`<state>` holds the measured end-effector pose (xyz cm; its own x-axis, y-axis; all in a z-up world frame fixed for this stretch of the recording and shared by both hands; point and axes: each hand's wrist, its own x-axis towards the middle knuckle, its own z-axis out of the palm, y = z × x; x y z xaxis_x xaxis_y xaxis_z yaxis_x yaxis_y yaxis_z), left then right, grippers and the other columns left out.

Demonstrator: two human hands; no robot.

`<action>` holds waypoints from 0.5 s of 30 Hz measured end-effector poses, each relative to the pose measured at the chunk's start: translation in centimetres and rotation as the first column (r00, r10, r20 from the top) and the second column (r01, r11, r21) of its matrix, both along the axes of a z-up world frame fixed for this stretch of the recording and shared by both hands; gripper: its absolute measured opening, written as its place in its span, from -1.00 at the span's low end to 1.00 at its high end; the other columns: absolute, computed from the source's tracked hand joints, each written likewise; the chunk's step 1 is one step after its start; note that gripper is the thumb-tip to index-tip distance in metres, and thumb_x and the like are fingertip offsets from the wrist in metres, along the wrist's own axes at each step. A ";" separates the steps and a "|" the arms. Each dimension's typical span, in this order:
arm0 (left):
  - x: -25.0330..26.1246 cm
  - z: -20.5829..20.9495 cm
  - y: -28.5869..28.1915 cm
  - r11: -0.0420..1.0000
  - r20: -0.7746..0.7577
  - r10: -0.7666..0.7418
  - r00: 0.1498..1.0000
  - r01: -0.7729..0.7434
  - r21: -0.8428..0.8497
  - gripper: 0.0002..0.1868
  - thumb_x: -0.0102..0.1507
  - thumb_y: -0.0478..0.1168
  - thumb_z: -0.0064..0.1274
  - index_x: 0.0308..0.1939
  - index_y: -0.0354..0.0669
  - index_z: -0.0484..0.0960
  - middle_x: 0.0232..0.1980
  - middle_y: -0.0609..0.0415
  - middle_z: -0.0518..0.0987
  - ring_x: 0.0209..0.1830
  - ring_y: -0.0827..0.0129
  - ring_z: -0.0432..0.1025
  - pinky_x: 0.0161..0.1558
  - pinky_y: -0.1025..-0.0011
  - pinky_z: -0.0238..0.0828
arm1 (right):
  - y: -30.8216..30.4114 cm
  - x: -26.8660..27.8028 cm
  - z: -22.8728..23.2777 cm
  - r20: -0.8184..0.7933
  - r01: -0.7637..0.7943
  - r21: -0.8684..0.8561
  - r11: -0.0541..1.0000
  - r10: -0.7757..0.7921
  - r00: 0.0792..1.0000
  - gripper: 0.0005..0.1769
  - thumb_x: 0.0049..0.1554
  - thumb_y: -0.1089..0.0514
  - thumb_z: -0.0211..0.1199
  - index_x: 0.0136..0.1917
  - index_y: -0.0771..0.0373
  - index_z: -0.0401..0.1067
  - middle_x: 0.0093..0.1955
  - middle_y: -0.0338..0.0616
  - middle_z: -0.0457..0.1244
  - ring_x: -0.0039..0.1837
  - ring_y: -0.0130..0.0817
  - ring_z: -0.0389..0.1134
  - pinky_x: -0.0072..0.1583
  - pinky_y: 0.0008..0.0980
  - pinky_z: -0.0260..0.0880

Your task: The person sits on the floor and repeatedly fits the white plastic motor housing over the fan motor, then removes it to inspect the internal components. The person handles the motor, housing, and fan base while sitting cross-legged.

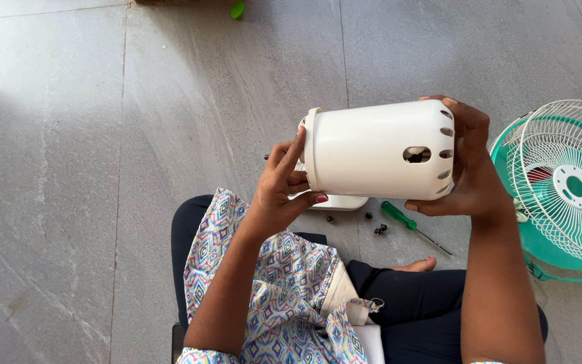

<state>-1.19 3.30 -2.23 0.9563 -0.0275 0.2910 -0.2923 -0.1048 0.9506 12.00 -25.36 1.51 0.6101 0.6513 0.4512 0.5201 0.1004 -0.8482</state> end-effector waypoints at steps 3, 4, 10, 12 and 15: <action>0.1 -0.2 0.0 1.000 0.006 0.008 1.000 -0.008 0.003 0.08 0.16 -0.51 0.31 0.62 -0.06 -0.01 0.38 -0.05 0.25 0.25 0.10 0.56 0.20 0.27 0.51 | 0.5 -0.1 0.0 0.037 0.013 0.027 1.000 -0.014 0.999 0.45 -0.34 0.10 0.64 0.66 -0.04 -0.13 0.53 -0.16 0.09 0.57 -0.28 0.16 0.52 -0.27 0.31; 0.0 -0.3 -0.1 1.000 0.005 0.017 1.000 -0.017 0.010 0.09 0.16 -0.51 0.31 0.62 -0.06 -0.02 0.39 -0.06 0.24 0.25 0.10 0.56 0.19 0.27 0.51 | 0.6 -0.2 0.0 0.051 0.025 0.032 0.999 -0.026 0.998 0.43 -0.32 0.09 0.63 0.67 -0.04 -0.13 0.54 -0.14 0.08 0.57 -0.27 0.16 0.52 -0.27 0.31; -0.2 -0.4 -0.3 0.999 0.016 0.038 0.999 -0.038 0.003 0.10 0.16 -0.52 0.30 0.64 -0.05 -0.04 0.45 -0.12 0.20 0.28 0.05 0.54 0.20 0.24 0.50 | 1.2 -1.0 -0.4 0.041 0.064 0.077 0.995 -0.067 0.997 0.36 -0.21 0.04 0.58 0.69 -0.03 -0.14 0.54 -0.09 0.07 0.57 -0.24 0.16 0.52 -0.25 0.32; 0.0 -0.2 -0.5 0.999 0.019 0.043 0.999 -0.044 0.024 0.11 0.14 -0.53 0.29 0.63 -0.05 -0.06 0.48 -0.15 0.17 0.26 0.03 0.55 0.19 0.23 0.50 | 1.4 -1.1 -0.6 0.031 0.067 0.110 0.992 -0.071 0.997 0.34 -0.19 0.04 0.57 0.69 -0.03 -0.13 0.56 -0.09 0.06 0.59 -0.23 0.14 0.55 -0.24 0.29; -0.1 0.5 -0.9 0.984 0.025 0.089 0.996 -0.092 0.153 0.23 0.05 -0.44 0.41 0.62 -0.09 -0.11 0.46 -0.19 0.18 0.28 -0.03 0.52 0.17 0.22 0.49 | 1.3 -1.1 -0.9 0.040 0.063 0.123 0.990 -0.068 0.997 0.35 -0.20 0.04 0.58 0.69 -0.02 -0.14 0.55 -0.10 0.06 0.58 -0.25 0.13 0.53 -0.27 0.26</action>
<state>-1.32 2.35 -1.77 0.9517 0.0132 0.3067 -0.2913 -0.2765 0.9158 10.92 -24.02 0.58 0.6272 0.5493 0.5521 0.5655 0.1663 -0.8078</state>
